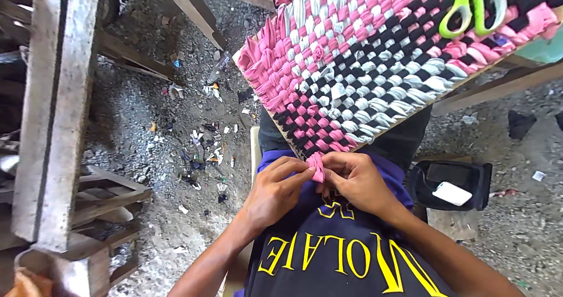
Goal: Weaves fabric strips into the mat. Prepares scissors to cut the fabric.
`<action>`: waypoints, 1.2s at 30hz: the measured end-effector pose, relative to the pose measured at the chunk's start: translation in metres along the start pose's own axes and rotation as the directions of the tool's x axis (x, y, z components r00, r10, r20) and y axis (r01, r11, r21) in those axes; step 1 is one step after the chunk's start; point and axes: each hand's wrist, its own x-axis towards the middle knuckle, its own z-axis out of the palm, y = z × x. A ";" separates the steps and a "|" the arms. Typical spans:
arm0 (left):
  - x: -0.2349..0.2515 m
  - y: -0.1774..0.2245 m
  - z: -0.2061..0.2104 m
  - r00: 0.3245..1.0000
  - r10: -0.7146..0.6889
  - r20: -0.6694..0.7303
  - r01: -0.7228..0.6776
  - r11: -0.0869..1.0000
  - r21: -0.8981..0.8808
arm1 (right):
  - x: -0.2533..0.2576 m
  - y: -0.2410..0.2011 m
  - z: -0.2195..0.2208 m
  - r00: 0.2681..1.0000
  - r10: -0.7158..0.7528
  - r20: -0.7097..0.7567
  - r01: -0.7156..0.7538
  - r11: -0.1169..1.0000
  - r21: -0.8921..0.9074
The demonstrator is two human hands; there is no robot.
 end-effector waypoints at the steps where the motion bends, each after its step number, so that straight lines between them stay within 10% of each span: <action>1: 0.000 -0.002 -0.002 1.000 0.005 -0.003 -0.005 1.000 0.005 | -0.002 -0.006 -0.010 0.998 0.022 0.061 -0.016 0.994 -0.108; 10: -0.002 -0.010 -0.004 0.996 0.088 -0.026 -0.087 0.996 0.012 | 0.034 -0.047 -0.044 0.960 -0.274 0.053 0.250 0.761 -0.599; 17: -0.013 -0.016 -0.003 0.988 0.148 -0.042 -0.149 0.989 -0.001 | 0.057 -0.021 -0.015 0.979 -0.093 0.184 0.153 0.925 -0.348; 36: -0.017 -0.018 0.001 0.990 0.138 -0.009 -0.138 0.990 -0.020 | 0.059 -0.049 -0.096 0.851 -0.367 -0.376 0.359 0.929 -0.094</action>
